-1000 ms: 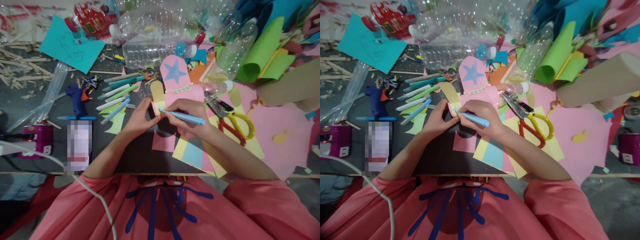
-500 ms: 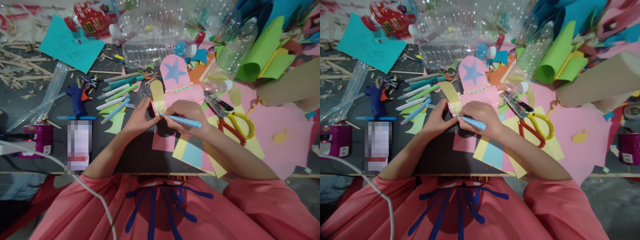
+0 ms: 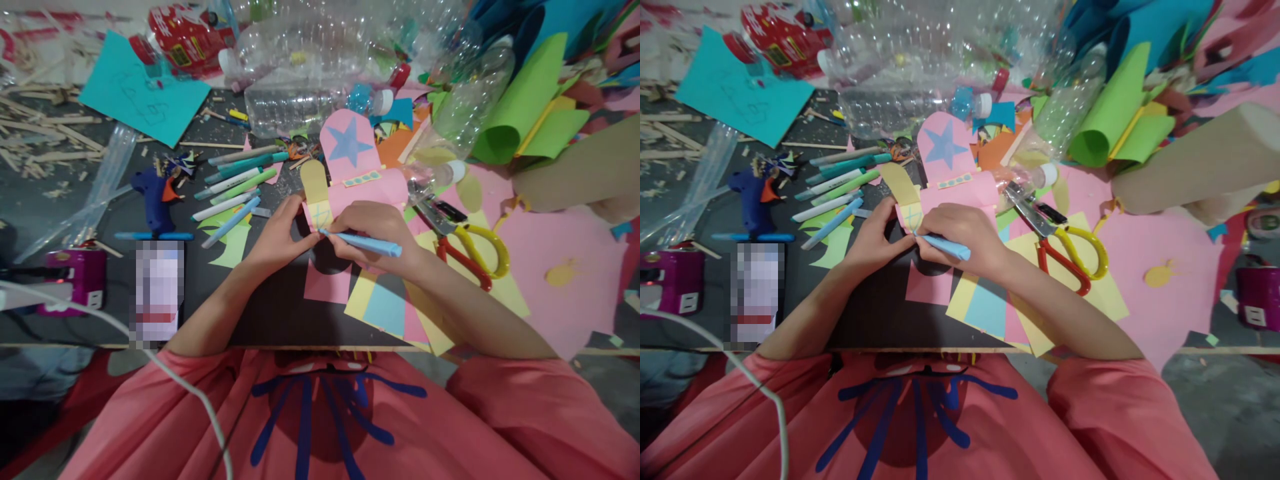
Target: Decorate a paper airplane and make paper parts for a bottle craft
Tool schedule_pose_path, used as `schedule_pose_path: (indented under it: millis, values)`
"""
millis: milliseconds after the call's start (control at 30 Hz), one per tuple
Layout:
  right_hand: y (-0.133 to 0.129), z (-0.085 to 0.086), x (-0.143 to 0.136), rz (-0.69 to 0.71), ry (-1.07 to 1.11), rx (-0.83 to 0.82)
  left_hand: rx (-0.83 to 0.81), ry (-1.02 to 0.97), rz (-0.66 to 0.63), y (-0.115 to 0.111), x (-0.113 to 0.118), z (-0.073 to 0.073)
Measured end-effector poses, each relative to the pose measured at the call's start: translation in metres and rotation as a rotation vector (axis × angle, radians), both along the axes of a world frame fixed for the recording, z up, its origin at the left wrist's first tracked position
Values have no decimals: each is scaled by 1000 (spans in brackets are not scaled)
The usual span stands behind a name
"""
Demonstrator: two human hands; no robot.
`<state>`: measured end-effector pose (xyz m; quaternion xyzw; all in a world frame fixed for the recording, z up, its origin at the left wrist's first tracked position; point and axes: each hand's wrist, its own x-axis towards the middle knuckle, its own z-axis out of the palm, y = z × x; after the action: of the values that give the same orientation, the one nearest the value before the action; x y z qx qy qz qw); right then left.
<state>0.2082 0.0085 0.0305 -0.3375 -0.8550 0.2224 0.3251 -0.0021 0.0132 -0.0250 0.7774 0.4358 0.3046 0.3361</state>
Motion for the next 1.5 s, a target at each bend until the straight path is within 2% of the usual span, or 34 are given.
schedule_pose_path:
  millis: [100, 233, 300, 633, 1300, 1500]
  values:
    - [-1, 2, 0, -15, 71, -52, 5, -4, 5, -1, 1, 0]
    - [-2, 5, 0, -132, 249, -170, -7, 18, 24, -1, 1, 2]
    - [-3, 5, -1, -167, 271, -190, -14, 26, 28, -1, 1, 2]
    - [-1, 0, -3, -173, 244, -197, 4, 3, 11, 0, 1, 1]
    - [-1, 6, 0, -128, 193, -272, 19, 8, 25, -1, 1, 2]
    - [-1, 7, -1, -124, 162, -187, 17, 7, 20, 0, 1, 3]
